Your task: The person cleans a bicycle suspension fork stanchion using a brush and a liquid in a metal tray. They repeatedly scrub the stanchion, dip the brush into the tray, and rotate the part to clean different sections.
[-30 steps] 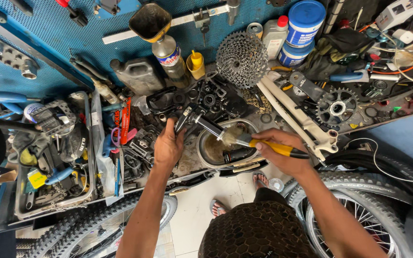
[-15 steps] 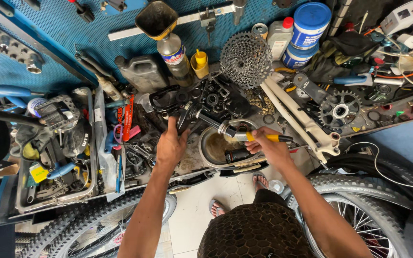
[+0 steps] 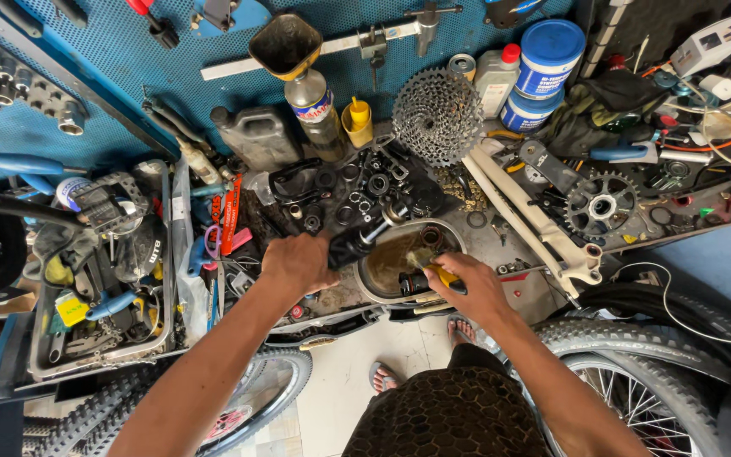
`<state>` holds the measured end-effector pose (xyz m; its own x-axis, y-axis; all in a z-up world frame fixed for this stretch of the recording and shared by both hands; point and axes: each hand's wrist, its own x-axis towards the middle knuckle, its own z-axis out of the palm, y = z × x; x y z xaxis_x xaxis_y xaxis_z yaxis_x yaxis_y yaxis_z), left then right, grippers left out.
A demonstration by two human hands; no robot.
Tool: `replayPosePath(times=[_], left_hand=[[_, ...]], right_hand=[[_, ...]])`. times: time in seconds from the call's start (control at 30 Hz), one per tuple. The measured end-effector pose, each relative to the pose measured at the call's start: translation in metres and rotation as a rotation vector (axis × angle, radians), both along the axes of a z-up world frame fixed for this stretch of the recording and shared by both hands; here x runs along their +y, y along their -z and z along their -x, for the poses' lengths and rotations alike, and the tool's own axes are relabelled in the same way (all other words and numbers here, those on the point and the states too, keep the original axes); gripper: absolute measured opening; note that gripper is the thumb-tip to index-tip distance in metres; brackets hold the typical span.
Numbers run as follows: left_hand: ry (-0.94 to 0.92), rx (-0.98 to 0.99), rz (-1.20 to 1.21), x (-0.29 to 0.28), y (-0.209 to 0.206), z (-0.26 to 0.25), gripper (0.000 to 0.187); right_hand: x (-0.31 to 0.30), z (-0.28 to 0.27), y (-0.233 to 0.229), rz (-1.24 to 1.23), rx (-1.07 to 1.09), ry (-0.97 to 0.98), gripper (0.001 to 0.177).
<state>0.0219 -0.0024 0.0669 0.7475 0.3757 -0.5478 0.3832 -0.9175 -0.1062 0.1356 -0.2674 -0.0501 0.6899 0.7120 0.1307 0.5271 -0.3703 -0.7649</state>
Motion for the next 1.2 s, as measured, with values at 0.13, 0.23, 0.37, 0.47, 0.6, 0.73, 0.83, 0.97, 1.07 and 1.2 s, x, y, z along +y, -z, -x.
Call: replayPosePath(times=[0.13,0.23,0.37,0.47,0.6,0.73,0.83,0.97,1.07,1.2], left_hand=[[0.143,0.126,-0.026,0.006,0.005,-0.005,0.049],[0.199,0.166,-0.013,0.007,0.008,-0.003,0.048],[0.159,0.228,0.134,0.011,0.002,-0.001,0.063],[0.046,0.243,0.229,0.014,0.006,-0.002,0.068],[0.099,0.255,0.297,0.019,0.023,-0.006,0.07],[0.138,0.283,0.337,0.017,0.035,-0.01,0.077],[0.098,0.325,0.372,0.013,0.036,-0.008,0.083],[0.041,0.303,0.47,0.02,0.036,0.004,0.077],[-0.136,0.262,0.571,0.018,0.045,0.006,0.087],[0.072,0.327,0.423,0.009,0.042,0.0,0.081]], right_hand=[[0.001,-0.001,0.008,0.114,-0.125,-0.022,0.029],[0.0,-0.003,0.02,0.092,-0.038,0.012,0.03],[-0.005,-0.01,0.028,-0.037,0.26,0.174,0.027],[-0.008,-0.011,0.019,-0.189,0.348,0.298,0.028],[-0.002,-0.008,-0.009,-0.312,0.317,0.278,0.028],[0.018,0.006,-0.028,-0.364,0.241,0.15,0.029],[0.019,0.011,-0.019,-0.388,0.074,0.125,0.031],[0.007,0.005,-0.004,-0.11,0.287,0.321,0.028],[0.006,0.007,-0.013,-0.135,0.272,0.329,0.024],[0.022,0.015,-0.03,-0.279,0.209,0.201,0.024]])
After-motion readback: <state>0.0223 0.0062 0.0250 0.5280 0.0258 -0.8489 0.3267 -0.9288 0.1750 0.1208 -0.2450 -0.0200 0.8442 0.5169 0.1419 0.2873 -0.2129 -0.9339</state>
